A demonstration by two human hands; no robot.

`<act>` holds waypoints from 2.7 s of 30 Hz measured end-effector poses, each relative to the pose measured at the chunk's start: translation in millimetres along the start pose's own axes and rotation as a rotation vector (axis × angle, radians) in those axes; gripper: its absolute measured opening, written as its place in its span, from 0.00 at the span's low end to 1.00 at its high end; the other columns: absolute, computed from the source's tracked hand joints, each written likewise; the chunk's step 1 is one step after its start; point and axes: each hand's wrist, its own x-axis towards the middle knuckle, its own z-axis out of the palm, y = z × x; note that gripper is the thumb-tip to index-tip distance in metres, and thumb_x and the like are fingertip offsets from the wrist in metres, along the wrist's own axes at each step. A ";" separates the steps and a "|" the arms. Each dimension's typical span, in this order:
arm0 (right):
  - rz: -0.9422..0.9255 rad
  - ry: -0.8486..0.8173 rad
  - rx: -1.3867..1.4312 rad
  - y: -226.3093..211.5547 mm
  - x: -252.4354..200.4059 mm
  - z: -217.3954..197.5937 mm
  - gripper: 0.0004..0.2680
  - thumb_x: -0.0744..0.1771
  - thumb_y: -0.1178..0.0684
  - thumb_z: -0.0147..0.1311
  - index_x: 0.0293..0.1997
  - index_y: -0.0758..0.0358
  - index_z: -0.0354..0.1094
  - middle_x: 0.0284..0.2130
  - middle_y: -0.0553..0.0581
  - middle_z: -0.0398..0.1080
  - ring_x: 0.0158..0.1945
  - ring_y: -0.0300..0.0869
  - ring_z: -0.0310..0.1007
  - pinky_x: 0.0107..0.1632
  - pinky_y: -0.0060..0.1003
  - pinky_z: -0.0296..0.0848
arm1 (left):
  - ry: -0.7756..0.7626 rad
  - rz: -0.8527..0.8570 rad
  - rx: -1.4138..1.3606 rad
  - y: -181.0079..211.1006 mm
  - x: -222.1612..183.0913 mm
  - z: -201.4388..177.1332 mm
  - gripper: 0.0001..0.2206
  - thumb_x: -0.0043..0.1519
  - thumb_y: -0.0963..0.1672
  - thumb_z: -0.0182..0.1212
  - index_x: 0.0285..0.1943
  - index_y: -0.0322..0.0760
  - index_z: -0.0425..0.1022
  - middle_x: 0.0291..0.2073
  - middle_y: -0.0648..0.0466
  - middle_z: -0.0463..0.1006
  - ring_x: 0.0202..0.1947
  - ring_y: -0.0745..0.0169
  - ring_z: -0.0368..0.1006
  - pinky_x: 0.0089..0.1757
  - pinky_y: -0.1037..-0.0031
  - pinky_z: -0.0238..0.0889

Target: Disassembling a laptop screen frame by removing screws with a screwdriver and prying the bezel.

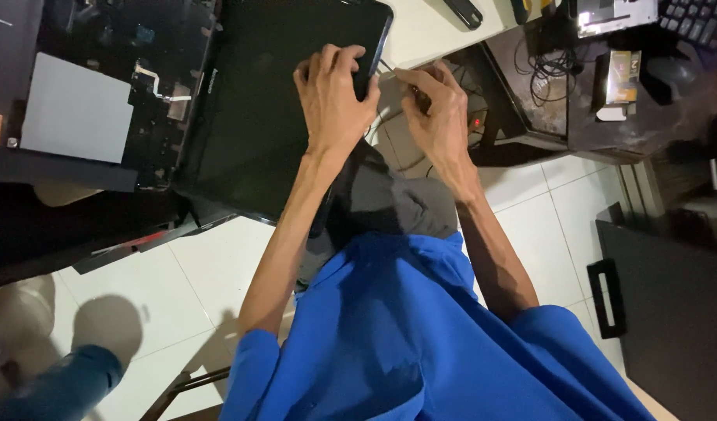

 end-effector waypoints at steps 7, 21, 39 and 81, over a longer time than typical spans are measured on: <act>0.023 0.018 0.017 8.2 -7.6 4.8 0.13 0.66 0.70 0.49 0.53 0.69 0.76 0.32 0.58 0.62 0.29 0.42 0.59 0.33 0.35 0.58 | 0.027 -0.013 -0.100 -3.2 0.9 -3.0 0.14 0.58 0.46 0.69 0.51 0.46 0.75 0.38 0.58 0.69 0.44 0.52 0.71 0.54 0.51 0.57; -0.075 0.041 0.068 14.1 -14.9 8.0 0.12 0.69 0.60 0.45 0.53 0.67 0.76 0.28 0.55 0.65 0.34 0.42 0.57 0.34 0.35 0.60 | -0.036 0.011 -0.206 -11.2 2.1 -8.1 0.15 0.59 0.47 0.71 0.53 0.48 0.76 0.39 0.60 0.69 0.39 0.57 0.71 0.53 0.56 0.55; -0.016 0.154 0.150 27.9 -33.6 32.2 0.12 0.72 0.51 0.47 0.58 0.64 0.73 0.38 0.59 0.67 0.36 0.42 0.65 0.35 0.35 0.63 | 0.023 0.087 -0.092 -4.6 2.8 -0.9 0.19 0.61 0.46 0.69 0.58 0.38 0.72 0.48 0.50 0.66 0.48 0.47 0.73 0.51 0.52 0.66; 0.121 0.288 0.203 7.5 -15.5 30.6 0.02 0.67 0.60 0.54 0.39 0.64 0.73 0.31 0.53 0.72 0.31 0.38 0.65 0.33 0.34 0.62 | 0.076 0.068 0.120 20.9 5.6 14.0 0.15 0.56 0.43 0.64 0.48 0.30 0.68 0.41 0.48 0.65 0.43 0.50 0.68 0.28 0.65 0.73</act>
